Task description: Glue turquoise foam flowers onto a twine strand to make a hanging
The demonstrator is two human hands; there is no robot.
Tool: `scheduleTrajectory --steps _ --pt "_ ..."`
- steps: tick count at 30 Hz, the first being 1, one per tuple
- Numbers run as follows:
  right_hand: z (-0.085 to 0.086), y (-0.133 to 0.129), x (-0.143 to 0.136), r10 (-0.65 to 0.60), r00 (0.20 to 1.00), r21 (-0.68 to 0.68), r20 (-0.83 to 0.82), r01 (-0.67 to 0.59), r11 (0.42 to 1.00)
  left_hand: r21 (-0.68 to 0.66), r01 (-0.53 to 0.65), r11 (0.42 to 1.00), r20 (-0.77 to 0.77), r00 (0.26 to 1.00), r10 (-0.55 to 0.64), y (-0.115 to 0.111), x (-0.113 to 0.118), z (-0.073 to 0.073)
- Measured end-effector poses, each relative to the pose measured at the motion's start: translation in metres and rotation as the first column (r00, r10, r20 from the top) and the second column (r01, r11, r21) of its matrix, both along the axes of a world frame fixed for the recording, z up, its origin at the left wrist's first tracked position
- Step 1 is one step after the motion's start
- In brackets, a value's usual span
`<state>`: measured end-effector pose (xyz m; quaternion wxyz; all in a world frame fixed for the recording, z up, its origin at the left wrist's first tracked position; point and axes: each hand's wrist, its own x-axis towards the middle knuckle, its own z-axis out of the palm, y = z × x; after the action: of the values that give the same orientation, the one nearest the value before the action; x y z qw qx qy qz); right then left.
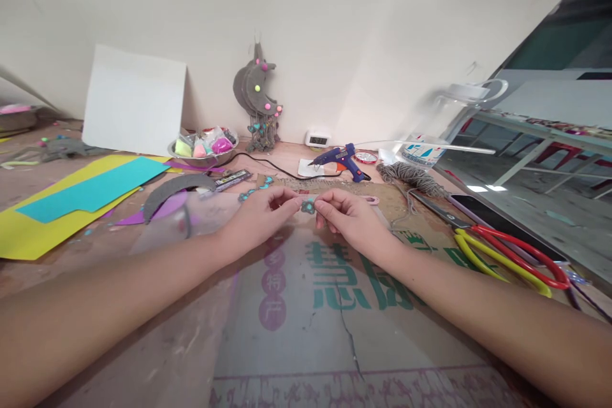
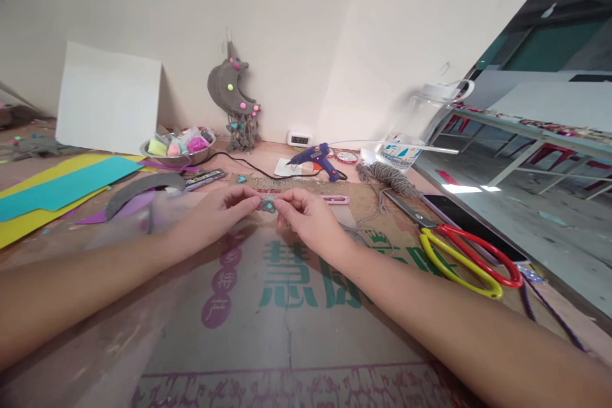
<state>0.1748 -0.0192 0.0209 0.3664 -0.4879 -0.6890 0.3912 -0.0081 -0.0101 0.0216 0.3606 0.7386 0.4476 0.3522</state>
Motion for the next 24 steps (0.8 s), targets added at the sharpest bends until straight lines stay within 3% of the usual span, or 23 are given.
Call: scheduleTrajectory --steps 24 --pt "-0.0046 -0.0017 -0.0009 0.035 0.999 0.096 0.04 -0.039 0.995 -0.004 0.009 1.0 -0.045 0.999 -0.009 -0.0044 0.0 0.0035"
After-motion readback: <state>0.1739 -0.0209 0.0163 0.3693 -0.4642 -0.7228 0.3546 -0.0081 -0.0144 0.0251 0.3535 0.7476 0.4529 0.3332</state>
